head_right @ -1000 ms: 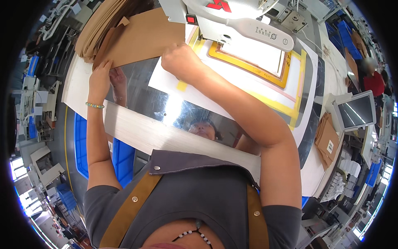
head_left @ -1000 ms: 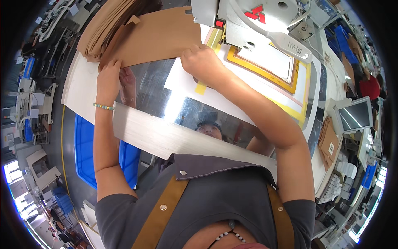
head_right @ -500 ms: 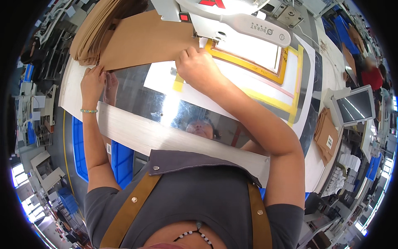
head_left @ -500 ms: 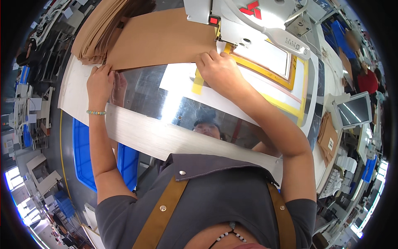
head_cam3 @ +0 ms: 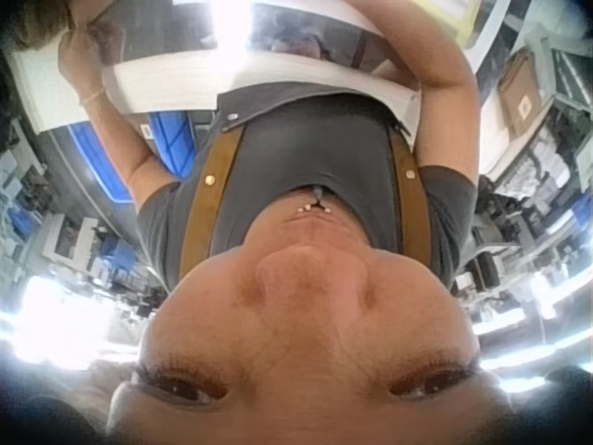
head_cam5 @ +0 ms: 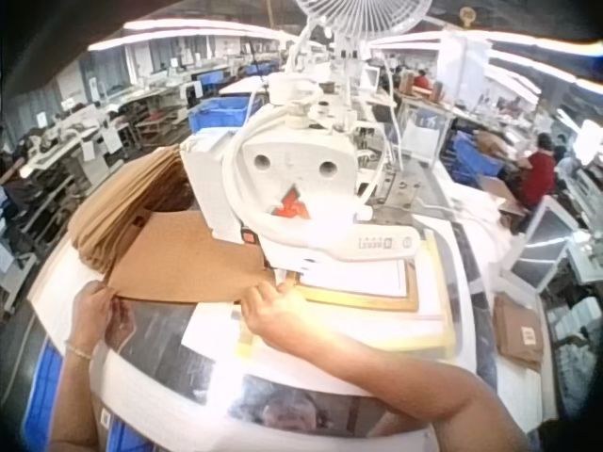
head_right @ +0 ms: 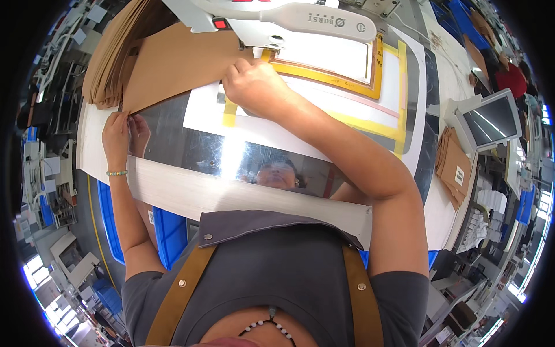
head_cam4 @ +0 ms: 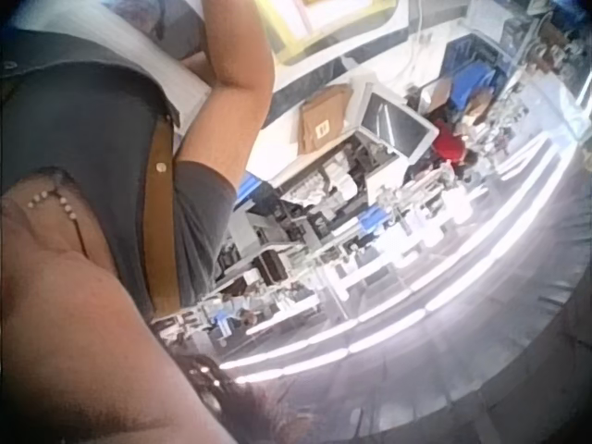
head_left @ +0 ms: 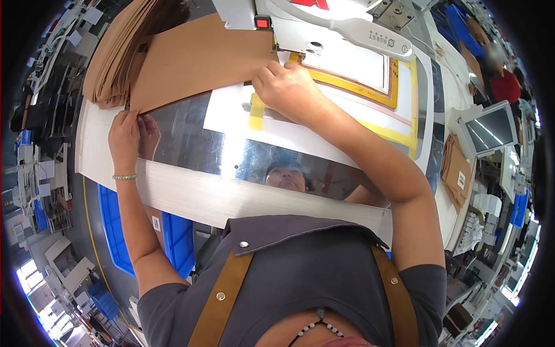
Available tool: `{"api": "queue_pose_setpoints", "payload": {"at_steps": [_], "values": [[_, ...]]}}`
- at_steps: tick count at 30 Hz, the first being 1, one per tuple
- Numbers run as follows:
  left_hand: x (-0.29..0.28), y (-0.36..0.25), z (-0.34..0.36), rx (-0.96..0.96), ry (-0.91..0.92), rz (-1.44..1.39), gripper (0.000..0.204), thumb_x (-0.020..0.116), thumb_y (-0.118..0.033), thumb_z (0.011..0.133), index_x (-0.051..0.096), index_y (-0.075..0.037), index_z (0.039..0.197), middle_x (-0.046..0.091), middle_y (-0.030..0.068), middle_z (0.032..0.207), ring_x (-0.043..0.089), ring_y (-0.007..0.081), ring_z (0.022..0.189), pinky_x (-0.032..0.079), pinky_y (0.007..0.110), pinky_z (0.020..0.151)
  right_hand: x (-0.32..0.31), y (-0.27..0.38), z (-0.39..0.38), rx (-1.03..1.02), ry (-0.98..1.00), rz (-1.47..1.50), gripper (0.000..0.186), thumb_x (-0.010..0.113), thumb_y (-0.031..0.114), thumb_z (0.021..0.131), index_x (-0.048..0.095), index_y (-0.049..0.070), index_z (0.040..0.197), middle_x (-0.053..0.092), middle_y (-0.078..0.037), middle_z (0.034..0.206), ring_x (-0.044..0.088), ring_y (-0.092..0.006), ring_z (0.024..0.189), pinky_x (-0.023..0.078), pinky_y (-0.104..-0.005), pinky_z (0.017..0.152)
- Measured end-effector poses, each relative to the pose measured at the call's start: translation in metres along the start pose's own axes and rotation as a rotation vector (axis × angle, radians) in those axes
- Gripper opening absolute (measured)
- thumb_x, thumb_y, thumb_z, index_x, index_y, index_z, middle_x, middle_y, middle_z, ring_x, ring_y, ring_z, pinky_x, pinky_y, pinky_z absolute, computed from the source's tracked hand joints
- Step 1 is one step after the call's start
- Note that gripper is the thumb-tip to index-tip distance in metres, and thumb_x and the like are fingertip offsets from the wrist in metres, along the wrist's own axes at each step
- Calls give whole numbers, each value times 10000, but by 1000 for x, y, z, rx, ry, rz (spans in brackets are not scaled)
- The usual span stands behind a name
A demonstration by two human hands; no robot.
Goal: Sewing logos and lining into leather bags using an industrial sewing machine.
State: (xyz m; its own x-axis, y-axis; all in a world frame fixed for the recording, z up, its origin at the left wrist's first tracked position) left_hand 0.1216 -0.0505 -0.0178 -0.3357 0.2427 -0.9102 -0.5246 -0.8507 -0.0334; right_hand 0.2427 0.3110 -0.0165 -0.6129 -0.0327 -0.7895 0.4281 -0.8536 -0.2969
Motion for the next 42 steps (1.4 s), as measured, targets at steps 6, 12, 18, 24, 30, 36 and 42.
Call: {"api": "queue_pose_setpoints", "payload": {"at_steps": [6,12,18,24,30,36,42], "values": [[8,-22,21,136,-20,-7,221,680,-6,945,774,-22,1144,719,100,1036,693,322,980,579,419,856,-23,-15,-29,41,51,-39,128,743,134,734,677,118,842,602,-6,888,648,-168,882,536,-303,678],[30,-97,65,384,-62,-56,240,694,-3,859,761,-13,1089,721,94,1024,695,292,993,586,397,860,-63,-47,-89,80,100,-83,62,718,126,783,674,100,819,615,-20,905,650,-176,902,528,-308,704],[44,-198,96,700,-159,-218,257,706,-39,827,742,-11,1080,722,86,1021,692,275,990,588,391,858,-107,-90,-170,157,233,-114,59,699,70,790,665,79,837,606,-41,914,643,-197,913,526,-323,716],[49,-265,98,955,-112,-231,241,729,-56,852,754,-15,1089,718,67,1055,703,239,1030,584,367,869,-122,-122,-232,283,338,-231,161,704,53,803,704,42,964,641,-49,977,658,-223,943,548,-338,752],[45,-245,87,833,-51,-348,264,722,-24,897,766,-31,1157,740,94,1171,704,286,1121,589,373,915,-131,-114,-246,542,315,-73,287,721,78,892,744,32,1174,699,-57,1188,671,-260,1113,567,-384,875],[46,-240,72,521,70,-468,483,677,-233,1035,654,-101,1499,527,145,1639,437,393,1527,393,484,1241,-132,-101,-262,781,393,-70,513,593,367,1092,616,86,1521,529,-80,1629,411,-321,1545,340,-474,1251],[59,-239,65,551,176,-358,546,686,-354,1047,624,-116,1534,461,155,1684,310,418,1594,307,547,1279,-125,-104,-273,811,483,20,590,440,472,1150,561,92,1585,442,-83,1714,297,-338,1622,224,-494,1322]]}}
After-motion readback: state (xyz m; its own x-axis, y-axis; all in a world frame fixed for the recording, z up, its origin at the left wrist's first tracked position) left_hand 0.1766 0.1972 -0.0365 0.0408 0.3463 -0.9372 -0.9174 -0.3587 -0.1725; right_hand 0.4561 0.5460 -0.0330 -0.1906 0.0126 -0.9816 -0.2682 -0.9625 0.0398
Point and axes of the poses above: each hand's wrist, its own z-axis towards the middle knuckle, its own x-axis out of the palm, y = z × x, the point moved 6 cm from there along z, towards the middle knuckle
